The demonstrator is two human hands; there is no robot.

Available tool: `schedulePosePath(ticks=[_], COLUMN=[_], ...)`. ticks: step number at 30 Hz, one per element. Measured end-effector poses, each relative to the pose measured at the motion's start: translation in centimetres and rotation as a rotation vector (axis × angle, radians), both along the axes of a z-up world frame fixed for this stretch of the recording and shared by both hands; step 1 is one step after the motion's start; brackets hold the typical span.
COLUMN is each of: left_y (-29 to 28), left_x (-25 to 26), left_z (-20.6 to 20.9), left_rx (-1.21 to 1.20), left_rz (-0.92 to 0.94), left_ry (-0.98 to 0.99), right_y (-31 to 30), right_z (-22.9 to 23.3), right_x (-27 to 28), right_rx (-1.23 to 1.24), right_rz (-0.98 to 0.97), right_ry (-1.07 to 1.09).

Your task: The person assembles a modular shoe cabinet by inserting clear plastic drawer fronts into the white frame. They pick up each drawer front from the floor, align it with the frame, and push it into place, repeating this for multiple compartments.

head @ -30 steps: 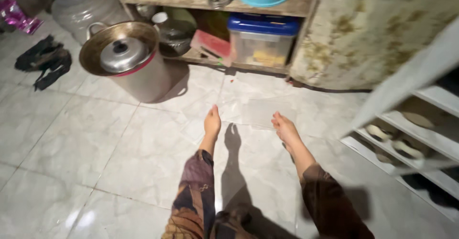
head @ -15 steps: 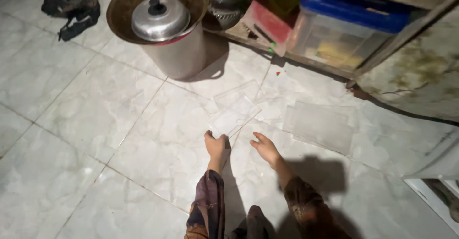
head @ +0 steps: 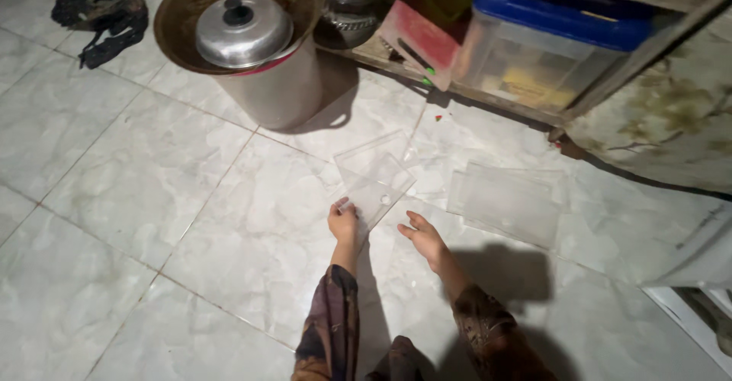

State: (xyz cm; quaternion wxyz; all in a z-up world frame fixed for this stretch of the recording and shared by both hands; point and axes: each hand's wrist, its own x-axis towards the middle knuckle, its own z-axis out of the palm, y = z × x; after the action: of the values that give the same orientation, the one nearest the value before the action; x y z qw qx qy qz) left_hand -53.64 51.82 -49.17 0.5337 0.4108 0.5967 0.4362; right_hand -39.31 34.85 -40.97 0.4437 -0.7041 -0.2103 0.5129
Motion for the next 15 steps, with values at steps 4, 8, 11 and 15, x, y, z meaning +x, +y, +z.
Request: schedulePosePath(ticks=[4,8,11,15], left_y=[-2.2,-5.6,-9.0,-13.6], left_x=[1.2,3.9,6.4,10.8], left_z=[2.4,7.6,12.3,18.1], left_rx=[0.096,-0.028,-0.153,-0.188], left_rz=[-0.096,-0.262,-0.436,-0.648], left_ry=[-0.201,-0.348,-0.38,-0.336], right_y=[-2.8,-7.6,-12.3,-19.4], right_z=[2.2,6.5,10.5,16.4], right_x=[2.9,6.9,10.3,14.1], right_rx=[0.039,0.06,0.082,0.085], right_rz=[-0.124,-0.316,-0.442,-0.555], right_ry=[-0.029,-0.064,-0.177,-0.278])
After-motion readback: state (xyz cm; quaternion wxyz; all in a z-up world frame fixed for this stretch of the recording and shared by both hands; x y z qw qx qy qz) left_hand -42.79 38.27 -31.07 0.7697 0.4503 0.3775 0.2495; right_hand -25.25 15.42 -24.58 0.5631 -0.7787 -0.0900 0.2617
